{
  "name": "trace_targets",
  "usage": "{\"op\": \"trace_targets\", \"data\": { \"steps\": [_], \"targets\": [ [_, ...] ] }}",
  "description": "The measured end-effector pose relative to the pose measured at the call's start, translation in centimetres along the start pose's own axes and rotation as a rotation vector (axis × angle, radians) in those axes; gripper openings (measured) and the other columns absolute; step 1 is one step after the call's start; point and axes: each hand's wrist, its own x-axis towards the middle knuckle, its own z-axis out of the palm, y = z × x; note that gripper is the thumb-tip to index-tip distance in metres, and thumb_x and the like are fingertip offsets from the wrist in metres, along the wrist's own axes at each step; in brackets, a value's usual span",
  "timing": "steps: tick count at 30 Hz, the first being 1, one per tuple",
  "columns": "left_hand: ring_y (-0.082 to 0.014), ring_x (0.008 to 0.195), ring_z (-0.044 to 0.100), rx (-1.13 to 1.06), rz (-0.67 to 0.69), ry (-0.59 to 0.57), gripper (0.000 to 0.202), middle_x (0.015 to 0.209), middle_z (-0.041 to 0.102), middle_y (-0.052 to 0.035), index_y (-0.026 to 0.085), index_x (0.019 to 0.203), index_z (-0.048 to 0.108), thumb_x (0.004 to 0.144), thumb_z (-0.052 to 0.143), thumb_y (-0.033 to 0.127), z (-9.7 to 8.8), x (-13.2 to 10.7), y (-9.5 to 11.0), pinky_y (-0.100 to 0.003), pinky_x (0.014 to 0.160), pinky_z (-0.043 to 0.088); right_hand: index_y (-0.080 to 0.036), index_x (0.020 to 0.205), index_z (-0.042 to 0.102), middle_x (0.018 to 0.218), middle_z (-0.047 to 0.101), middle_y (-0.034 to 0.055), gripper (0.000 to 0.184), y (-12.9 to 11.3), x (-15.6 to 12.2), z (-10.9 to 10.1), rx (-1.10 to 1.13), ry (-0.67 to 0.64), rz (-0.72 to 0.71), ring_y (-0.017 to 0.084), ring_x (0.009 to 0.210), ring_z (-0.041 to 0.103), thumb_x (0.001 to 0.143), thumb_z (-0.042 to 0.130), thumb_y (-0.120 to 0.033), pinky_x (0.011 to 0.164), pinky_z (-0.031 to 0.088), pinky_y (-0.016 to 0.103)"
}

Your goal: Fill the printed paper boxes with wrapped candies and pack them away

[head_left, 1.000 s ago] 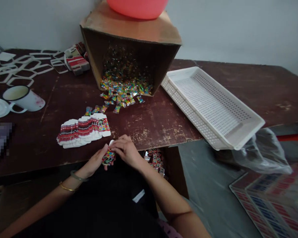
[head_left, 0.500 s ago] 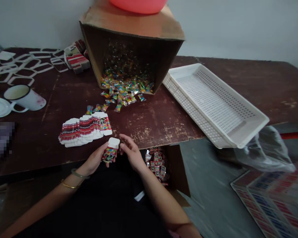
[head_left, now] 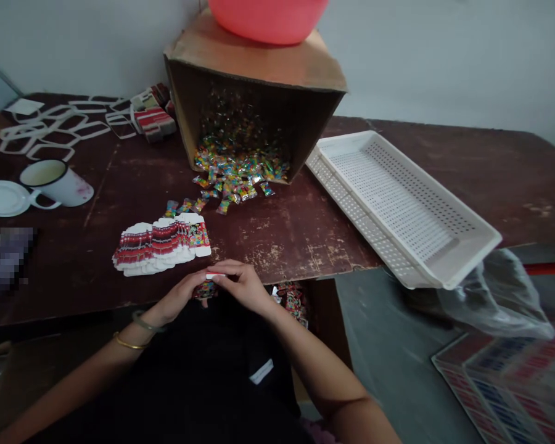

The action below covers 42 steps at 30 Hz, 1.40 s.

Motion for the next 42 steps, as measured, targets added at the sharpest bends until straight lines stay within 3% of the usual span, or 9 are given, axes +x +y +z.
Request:
{"op": "trace_targets", "data": {
  "steps": [5, 11, 16, 19, 24, 27, 30, 34, 42],
  "targets": [
    [-0.0196, 0.079, 0.058, 0.097, -0.055, -0.12, 0.037, 0.091, 0.063, -0.0041, 0.02, 0.119, 0.061, 0.086, 0.06, 0.036, -0.7, -0.9, 0.6, -0.026, 0.061, 0.05, -0.022, 0.102, 0.075, 0.101, 0.072, 0.0057, 0.024, 1.4, 0.0, -0.4, 0.047, -0.015, 0.04, 0.017, 0.092, 0.067, 0.087, 0.063, -0.036, 0.081, 0.054, 0.031],
    [-0.0173, 0.067, 0.057, -0.019, -0.162, -0.231, 0.045, 0.076, 0.063, -0.0031, 0.016, 0.121, 0.059, 0.088, 0.056, 0.046, 0.8, -0.1, -0.7, -0.026, 0.053, 0.048, -0.024, 0.122, 0.065, 0.117, 0.068, 0.0086, 0.033, 2.7, -3.1, 0.5, -0.245, 0.078, -0.156, 0.019, 0.106, 0.063, 0.09, 0.06, -0.033, 0.094, 0.049, 0.036],
    [-0.0272, 0.107, 0.059, -0.108, -0.172, -0.303, 0.049, 0.125, 0.06, -0.0111, 0.025, 0.129, 0.056, 0.084, 0.064, 0.044, 2.6, 0.7, -0.3, -0.036, 0.077, 0.056, -0.025, 0.108, 0.073, 0.102, 0.073, 0.0067, 0.024, -0.5, -6.3, -6.3, -0.355, 0.054, 0.035, 0.018, 0.095, 0.065, 0.094, 0.055, -0.034, 0.087, 0.05, 0.033],
    [-0.0227, 0.101, 0.06, -0.066, -0.133, -0.11, 0.04, 0.117, 0.063, -0.0094, 0.023, 0.119, 0.063, 0.084, 0.065, 0.041, 0.6, 1.0, 0.5, -0.032, 0.078, 0.054, -0.023, 0.099, 0.075, 0.103, 0.071, 0.0082, 0.023, -1.1, -5.0, -8.9, -0.596, -0.064, 0.066, 0.021, 0.1, 0.062, 0.09, 0.06, -0.037, 0.092, 0.046, 0.037],
    [-0.013, 0.064, 0.058, -0.134, -0.122, 0.24, 0.032, 0.072, 0.062, 0.0002, 0.017, 0.098, 0.064, 0.081, 0.066, 0.044, -3.6, 0.3, 0.2, -0.021, 0.053, 0.044, -0.024, 0.137, 0.05, 0.142, 0.049, 0.0123, 0.063, 4.0, 5.1, -3.4, -0.738, -0.211, -0.268, 0.025, 0.131, 0.043, 0.081, 0.07, -0.044, 0.105, 0.036, 0.041],
    [-0.0125, 0.062, 0.058, -0.139, -0.132, 0.261, 0.033, 0.069, 0.062, 0.001, 0.016, 0.1, 0.063, 0.081, 0.068, 0.043, -4.9, -0.6, -0.1, -0.02, 0.051, 0.042, -0.019, 0.121, 0.063, 0.128, 0.062, 0.0115, 0.033, 6.5, 9.4, -0.5, -0.795, -0.24, -0.347, 0.023, 0.121, 0.053, 0.091, 0.059, -0.032, 0.101, 0.039, 0.039],
    [-0.0172, 0.076, 0.065, -0.271, -0.165, 0.195, 0.037, 0.083, 0.07, -0.0055, 0.016, 0.107, 0.064, 0.084, 0.064, 0.045, -5.3, -0.9, -0.2, -0.026, 0.064, 0.049, -0.016, 0.109, 0.068, 0.111, 0.07, 0.0103, 0.025, 6.7, 7.9, 0.3, -0.747, -0.119, -0.387, 0.018, 0.103, 0.061, 0.097, 0.048, -0.024, 0.092, 0.043, 0.033],
    [-0.0231, 0.093, 0.067, -0.543, -0.18, 0.107, 0.033, 0.102, 0.073, -0.01, 0.017, 0.107, 0.065, 0.082, 0.068, 0.038, -4.2, 0.1, -0.7, -0.034, 0.079, 0.052, -0.021, 0.108, 0.068, 0.109, 0.07, 0.0069, 0.023, 4.9, 2.1, 1.0, -0.651, -0.121, -0.549, 0.019, 0.11, 0.056, 0.094, 0.055, -0.034, 0.097, 0.04, 0.036],
    [-0.021, 0.068, 0.069, -0.372, -0.323, 0.02, 0.023, 0.072, 0.074, -0.0051, 0.015, 0.087, 0.066, 0.072, 0.077, 0.028, 0.3, 0.0, -0.2, -0.032, 0.068, 0.053, -0.019, 0.097, 0.067, 0.123, 0.062, 0.0081, 0.024, 2.7, 2.0, 1.5, -0.492, 0.134, -0.149, 0.021, 0.117, 0.05, 0.081, 0.071, -0.038, 0.1, 0.037, 0.037]
  ]
}}
